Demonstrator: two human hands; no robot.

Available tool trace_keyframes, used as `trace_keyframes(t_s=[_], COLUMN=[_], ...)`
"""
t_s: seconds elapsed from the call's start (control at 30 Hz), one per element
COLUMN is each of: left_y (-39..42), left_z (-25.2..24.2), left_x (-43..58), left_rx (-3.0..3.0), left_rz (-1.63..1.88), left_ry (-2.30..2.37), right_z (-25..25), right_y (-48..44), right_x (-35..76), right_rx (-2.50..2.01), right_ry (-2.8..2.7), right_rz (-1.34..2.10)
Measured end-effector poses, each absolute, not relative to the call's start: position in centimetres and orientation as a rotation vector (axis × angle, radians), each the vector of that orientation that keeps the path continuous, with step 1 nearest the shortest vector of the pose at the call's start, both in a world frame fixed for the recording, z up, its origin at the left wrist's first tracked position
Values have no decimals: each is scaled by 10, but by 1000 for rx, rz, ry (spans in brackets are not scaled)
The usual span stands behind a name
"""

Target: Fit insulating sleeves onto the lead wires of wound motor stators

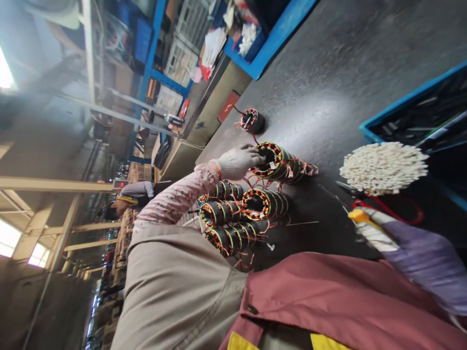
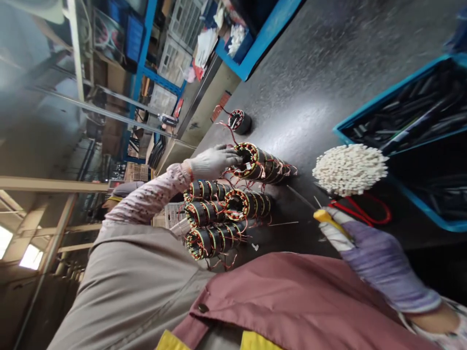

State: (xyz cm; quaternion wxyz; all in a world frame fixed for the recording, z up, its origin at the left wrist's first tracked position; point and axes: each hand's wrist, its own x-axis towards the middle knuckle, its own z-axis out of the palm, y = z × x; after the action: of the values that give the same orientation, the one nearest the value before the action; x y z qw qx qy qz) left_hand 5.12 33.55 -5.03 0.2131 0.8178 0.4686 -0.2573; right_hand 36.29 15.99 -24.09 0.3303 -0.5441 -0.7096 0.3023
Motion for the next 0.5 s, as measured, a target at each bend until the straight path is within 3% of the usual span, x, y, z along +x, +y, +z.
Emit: trace_keyframes(t_s=[0.13,0.27,0.5], left_y=[302,298,318], left_z=[-72,-115,-122], left_x=[77,96,64], left_rx=[2219,2150,2418], left_rz=[-849,-766,-861], left_ry=[1624,1889,1473], right_z=[-216,-209,-213], right_y=[193,208,200], right_x=[356,350,341], right_rx=[-1386,-1319,-1365], right_ry=[-2008,-2026,-2057], right_rz=[497,427,421])
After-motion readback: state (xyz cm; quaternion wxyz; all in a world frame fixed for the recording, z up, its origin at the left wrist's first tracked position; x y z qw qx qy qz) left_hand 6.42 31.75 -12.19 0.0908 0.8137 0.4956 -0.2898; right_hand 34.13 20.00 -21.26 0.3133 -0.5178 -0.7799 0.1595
